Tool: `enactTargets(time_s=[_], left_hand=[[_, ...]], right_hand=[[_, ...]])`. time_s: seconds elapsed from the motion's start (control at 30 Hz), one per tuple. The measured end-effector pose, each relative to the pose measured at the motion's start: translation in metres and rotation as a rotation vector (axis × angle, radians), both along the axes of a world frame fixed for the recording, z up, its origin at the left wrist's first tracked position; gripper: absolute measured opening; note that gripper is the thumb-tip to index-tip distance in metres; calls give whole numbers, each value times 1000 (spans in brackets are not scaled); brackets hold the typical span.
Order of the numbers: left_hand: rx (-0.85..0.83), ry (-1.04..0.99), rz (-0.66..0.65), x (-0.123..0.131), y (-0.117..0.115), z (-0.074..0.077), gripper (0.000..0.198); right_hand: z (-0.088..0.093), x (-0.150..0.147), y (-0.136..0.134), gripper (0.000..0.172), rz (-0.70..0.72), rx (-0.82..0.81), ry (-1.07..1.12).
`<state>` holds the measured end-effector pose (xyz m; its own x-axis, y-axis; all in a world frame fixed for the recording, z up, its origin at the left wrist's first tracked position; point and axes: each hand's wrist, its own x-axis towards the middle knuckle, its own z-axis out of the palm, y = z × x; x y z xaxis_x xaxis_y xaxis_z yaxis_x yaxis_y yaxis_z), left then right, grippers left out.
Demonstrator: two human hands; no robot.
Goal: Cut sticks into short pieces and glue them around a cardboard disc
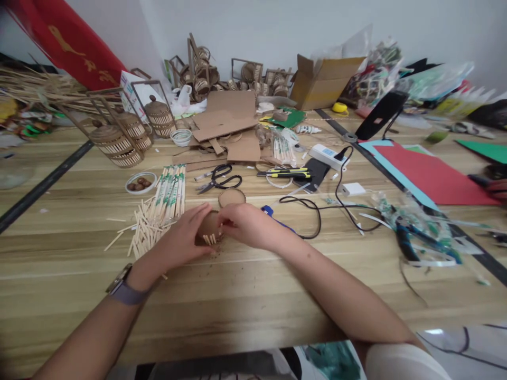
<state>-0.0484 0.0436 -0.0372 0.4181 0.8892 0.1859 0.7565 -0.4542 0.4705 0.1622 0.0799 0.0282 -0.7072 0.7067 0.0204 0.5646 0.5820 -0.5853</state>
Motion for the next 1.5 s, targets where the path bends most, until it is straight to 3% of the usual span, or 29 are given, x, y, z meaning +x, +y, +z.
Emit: enactTargets(time_s=[0.17,1.1,1.5], left_hand=[[-30,-16,12,1,1,-10,95],[-61,-68,-5,0,1,-8,83],[-20,-73,-27,-1,1,-11,81]], right_hand=[[-9,-5,-3,21,-7,31,-47],[-27,-11,-4,28,122,61,9],[-31,-13,-8,24,200,248,-47]])
